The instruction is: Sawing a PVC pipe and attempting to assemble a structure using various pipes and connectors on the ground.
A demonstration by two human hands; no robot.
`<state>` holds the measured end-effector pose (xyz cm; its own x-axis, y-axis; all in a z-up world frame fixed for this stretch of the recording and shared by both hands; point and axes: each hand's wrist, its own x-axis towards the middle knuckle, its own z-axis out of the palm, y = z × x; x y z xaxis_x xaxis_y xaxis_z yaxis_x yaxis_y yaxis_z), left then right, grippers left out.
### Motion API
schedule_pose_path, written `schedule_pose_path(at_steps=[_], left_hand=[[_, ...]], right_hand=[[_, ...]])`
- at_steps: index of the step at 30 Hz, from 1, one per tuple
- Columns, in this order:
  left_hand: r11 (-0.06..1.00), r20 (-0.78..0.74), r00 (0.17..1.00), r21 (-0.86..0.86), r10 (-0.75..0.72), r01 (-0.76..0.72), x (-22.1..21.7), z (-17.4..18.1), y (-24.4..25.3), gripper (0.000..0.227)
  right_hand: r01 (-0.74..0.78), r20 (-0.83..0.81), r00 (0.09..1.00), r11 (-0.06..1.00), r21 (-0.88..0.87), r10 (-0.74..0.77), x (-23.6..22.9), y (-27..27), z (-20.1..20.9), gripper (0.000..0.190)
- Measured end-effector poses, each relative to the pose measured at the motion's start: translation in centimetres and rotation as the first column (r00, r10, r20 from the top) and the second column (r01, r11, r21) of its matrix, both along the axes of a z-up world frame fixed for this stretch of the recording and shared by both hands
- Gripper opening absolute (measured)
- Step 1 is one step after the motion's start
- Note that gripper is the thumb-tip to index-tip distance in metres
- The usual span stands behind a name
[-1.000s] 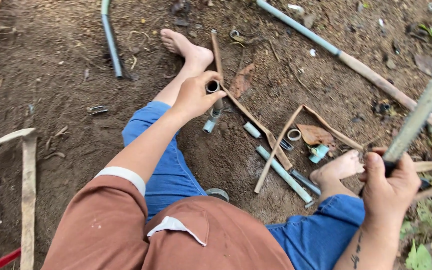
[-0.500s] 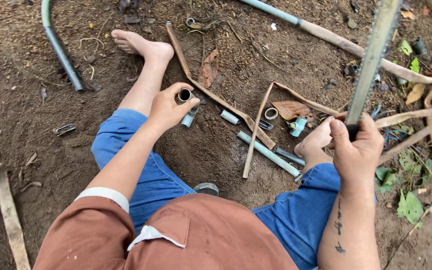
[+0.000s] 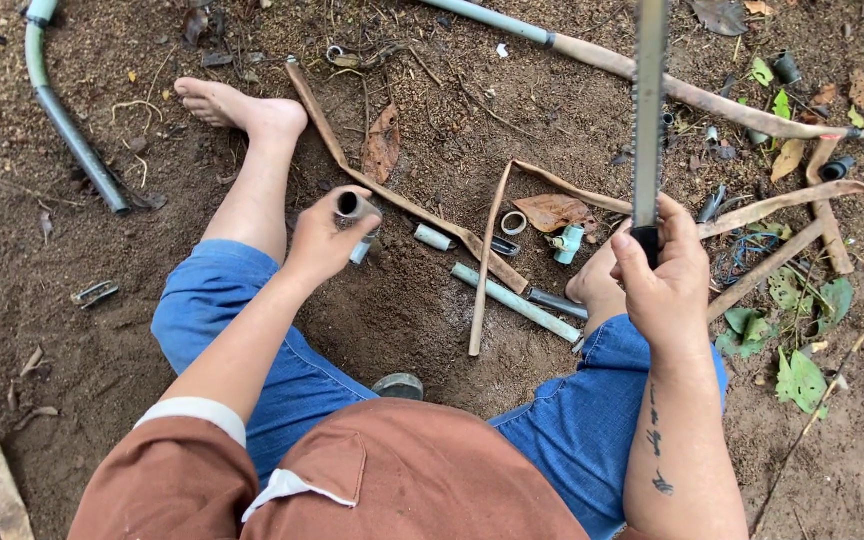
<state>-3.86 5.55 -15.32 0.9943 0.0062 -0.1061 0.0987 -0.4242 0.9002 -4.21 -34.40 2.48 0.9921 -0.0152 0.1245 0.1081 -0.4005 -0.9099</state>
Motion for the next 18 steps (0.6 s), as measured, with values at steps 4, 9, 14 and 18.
schedule_pose_path(at_steps=[4, 9, 14, 18], left_hand=[[0.933, 0.180, 0.947, -0.295, 0.265, -0.205, 1.3, 2.3, 3.5, 0.019], [0.712, 0.061, 0.833, -0.557, 0.549, -0.429, 1.1, 2.2, 10.9, 0.037], [0.386, -0.317, 0.676, -0.629, 0.665, -0.675, -2.3, -5.3, 15.3, 0.054], [0.347, -0.398, 0.600, -0.545, 0.694, -0.763, -3.0, -7.6, 15.2, 0.050]], right_hand=[[-0.039, -0.067, 0.997, 0.998, -0.043, 0.036, 0.1, 0.0, 0.1, 0.056], [-0.088, -0.154, 0.985, 0.995, -0.038, 0.081, 0.6, 1.2, 0.3, 0.065], [-0.111, -0.219, 0.972, 0.990, -0.091, 0.089, 0.7, 2.6, 0.3, 0.063], [-0.082, -0.191, 0.980, 0.991, -0.107, 0.061, 1.2, 2.3, -0.1, 0.062]])
